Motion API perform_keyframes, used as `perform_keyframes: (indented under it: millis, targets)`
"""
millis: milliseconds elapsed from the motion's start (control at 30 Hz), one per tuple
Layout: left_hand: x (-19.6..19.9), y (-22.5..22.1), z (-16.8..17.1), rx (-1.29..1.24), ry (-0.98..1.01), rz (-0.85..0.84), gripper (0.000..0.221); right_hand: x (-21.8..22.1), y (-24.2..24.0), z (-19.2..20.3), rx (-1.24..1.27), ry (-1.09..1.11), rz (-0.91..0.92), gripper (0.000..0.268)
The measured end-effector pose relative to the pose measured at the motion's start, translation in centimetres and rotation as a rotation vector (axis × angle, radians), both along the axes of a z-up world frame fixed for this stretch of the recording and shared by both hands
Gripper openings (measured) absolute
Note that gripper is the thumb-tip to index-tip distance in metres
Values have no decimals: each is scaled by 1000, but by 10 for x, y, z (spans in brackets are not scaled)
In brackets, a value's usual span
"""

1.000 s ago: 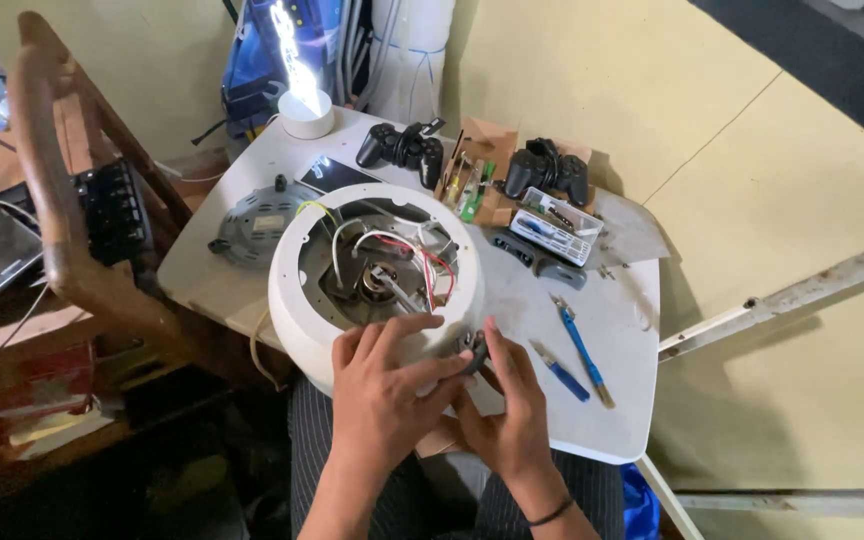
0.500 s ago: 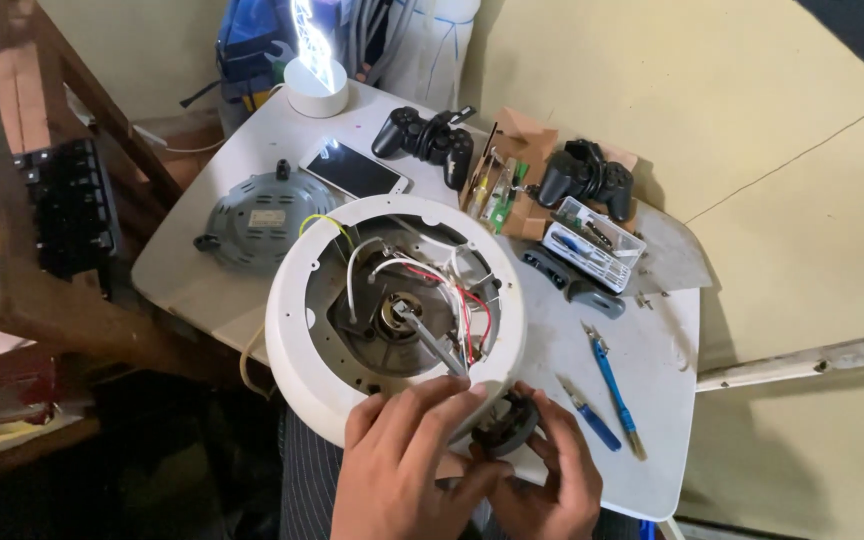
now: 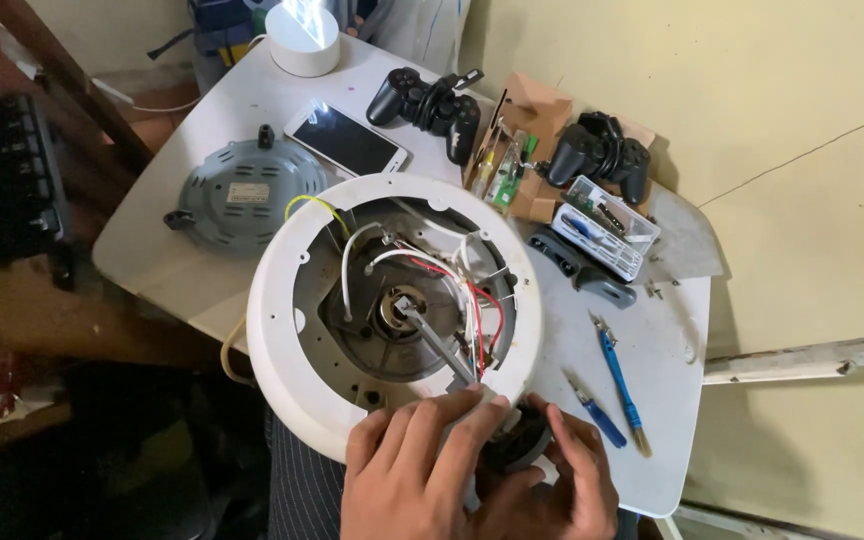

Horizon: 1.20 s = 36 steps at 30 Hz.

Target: Repairing the internal latch or switch mechanism of a rice cooker by manipulating wires and seating a plastic component.

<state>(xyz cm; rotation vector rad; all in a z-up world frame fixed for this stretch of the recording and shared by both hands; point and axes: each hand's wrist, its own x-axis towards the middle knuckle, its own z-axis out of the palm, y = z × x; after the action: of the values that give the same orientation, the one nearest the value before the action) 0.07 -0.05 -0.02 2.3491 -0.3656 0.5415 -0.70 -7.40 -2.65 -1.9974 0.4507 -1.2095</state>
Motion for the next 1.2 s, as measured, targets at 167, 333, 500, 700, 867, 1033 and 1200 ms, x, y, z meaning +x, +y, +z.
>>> perform_keyframes:
  millis: [167, 333, 500, 700, 867, 1033, 1200]
  targets:
    - [6, -9, 2, -50, -134, 101, 25, -1, -4, -2, 23, 44, 11, 44]
    - [6, -13, 8, -77, -156, 183, 18, -3, -12, -2, 79, 29, 8, 38]
    - [3, -12, 9, -78, 13, 87, 31, -15, -34, 7, -29, 181, 266, 44]
    - [2, -10, -4, 27, 82, 46, 55, -24, -60, -5, -30, 229, 434, 56]
    - [24, 21, 34, -43, 267, -153, 49, -24, -74, -22, -39, 178, 529, 79]
    - [69, 28, 47, 267, 326, -145, 37, -28, -69, -7, 24, 300, 516, 80]
    - [90, 21, 47, 317, 706, -156, 22, -30, -63, -5, 29, 356, 401, 82]
